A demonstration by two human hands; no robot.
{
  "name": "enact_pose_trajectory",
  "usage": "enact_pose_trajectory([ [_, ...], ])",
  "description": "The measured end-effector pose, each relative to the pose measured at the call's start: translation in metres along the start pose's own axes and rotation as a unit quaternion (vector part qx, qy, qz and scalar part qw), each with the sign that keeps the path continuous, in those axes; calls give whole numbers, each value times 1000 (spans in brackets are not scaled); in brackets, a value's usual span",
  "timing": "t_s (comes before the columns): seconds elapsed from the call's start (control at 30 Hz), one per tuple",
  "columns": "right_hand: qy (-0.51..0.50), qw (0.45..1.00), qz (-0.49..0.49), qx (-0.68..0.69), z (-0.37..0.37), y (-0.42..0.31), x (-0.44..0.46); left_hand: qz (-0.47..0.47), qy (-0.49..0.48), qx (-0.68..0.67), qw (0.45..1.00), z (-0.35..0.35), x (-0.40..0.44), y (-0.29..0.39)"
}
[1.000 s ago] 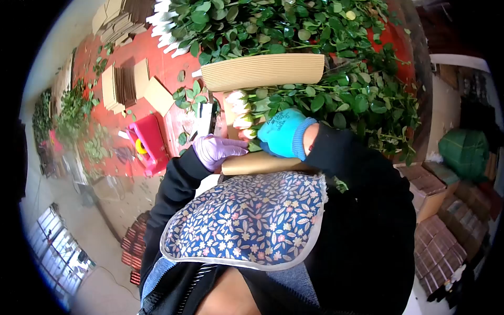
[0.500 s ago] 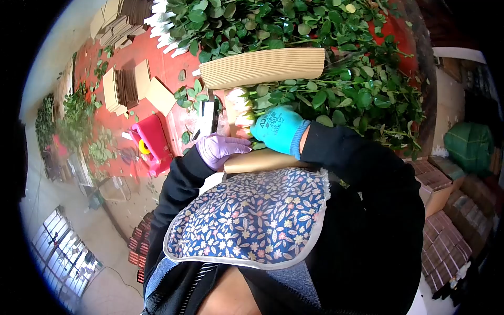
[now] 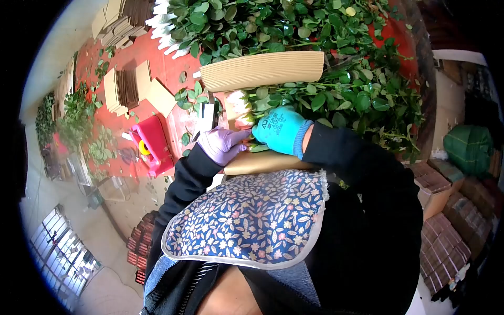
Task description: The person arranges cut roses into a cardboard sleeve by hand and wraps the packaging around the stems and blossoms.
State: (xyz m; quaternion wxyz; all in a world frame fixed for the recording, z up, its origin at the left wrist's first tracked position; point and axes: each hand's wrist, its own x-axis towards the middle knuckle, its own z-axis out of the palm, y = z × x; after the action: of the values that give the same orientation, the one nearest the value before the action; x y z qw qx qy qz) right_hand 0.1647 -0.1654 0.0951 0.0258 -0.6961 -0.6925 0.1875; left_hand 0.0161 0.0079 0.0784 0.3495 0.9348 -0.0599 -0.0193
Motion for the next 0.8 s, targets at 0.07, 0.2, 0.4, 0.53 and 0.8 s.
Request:
enact_pose_trajectory([
  [0.07,-18,1000,14,10,-18,2,3,-8,-47,37,998,-8,2,5],
  [0.2,57,995,77,-38,-1,10,4,-44,-41,41,997,-10,-1,11],
  [0.4,42,998,50,-4,4,10,0,-164,16,-54,985,-9,10,25],
  [0.53,59,993,90,-43,-16,8,3,-95,4,-75,993,11,-1,4],
  [0.8,31,995,78,-58,-8,24,18,-12,4,21,1000,9,-8,3],
])
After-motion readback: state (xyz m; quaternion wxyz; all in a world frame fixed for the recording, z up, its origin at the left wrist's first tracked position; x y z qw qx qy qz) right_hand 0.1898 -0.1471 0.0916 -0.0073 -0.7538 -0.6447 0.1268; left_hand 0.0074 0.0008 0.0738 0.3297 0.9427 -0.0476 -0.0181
